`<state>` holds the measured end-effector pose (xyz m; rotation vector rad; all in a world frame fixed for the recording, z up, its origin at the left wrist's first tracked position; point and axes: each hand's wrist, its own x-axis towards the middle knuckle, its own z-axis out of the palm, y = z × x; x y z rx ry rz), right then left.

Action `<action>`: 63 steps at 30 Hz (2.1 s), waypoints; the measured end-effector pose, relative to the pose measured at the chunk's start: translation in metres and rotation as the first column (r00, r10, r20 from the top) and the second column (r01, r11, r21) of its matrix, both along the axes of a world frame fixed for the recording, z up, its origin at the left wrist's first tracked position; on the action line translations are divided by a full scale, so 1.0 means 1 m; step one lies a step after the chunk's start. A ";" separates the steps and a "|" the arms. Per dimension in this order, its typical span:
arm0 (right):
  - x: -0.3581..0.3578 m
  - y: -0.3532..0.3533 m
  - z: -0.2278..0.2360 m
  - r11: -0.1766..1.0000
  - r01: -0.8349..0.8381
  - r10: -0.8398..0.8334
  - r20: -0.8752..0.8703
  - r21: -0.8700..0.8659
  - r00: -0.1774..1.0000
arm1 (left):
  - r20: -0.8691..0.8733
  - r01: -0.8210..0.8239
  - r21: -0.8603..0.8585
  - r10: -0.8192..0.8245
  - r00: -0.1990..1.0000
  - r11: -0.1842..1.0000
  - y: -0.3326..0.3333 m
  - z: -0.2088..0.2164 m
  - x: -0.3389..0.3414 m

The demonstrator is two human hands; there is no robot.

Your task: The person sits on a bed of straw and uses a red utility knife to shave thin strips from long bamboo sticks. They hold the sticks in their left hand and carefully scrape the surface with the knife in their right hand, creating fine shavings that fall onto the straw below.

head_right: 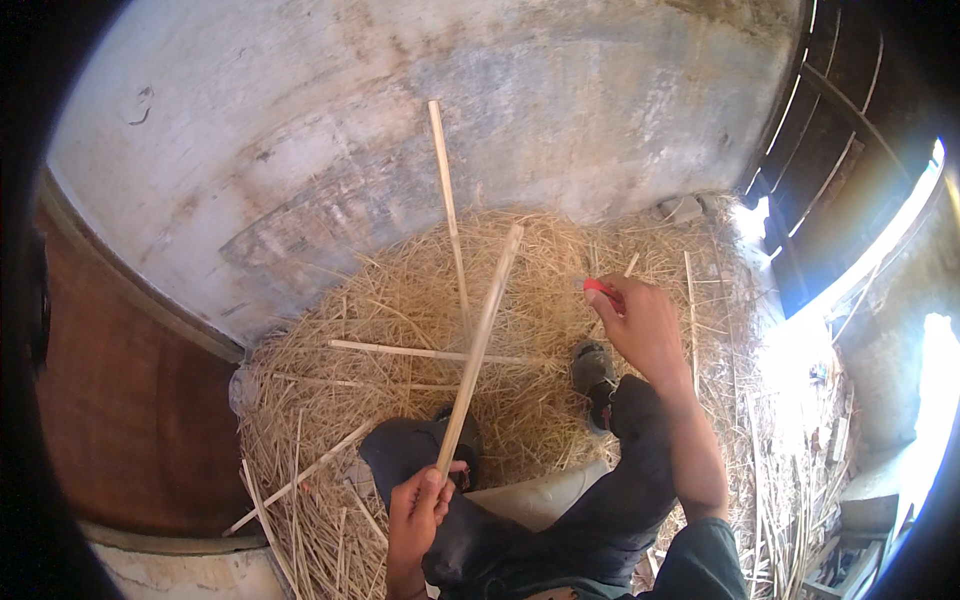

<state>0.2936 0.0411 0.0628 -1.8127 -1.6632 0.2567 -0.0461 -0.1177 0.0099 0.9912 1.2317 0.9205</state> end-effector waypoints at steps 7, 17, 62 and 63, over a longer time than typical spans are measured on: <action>-0.033 -0.022 0.000 0.946 -0.129 0.195 -0.206 0.297 0.959 | 0.026 0.009 0.034 -0.010 1.000 0.999 0.030 0.017 0.016; -0.072 -0.053 -0.022 0.741 -0.574 0.578 0.103 0.348 0.810 | 0.071 -0.003 0.107 -0.004 0.997 0.994 0.047 0.028 0.050; -0.071 -0.049 -0.014 0.753 -0.479 0.433 0.209 0.452 0.877 | -0.262 0.027 0.346 0.069 0.963 0.938 0.025 0.037 0.048; -0.071 -0.048 -0.014 0.741 -0.482 0.442 0.201 0.467 0.874 | -0.259 0.028 0.343 0.066 0.964 0.939 0.025 0.036 0.047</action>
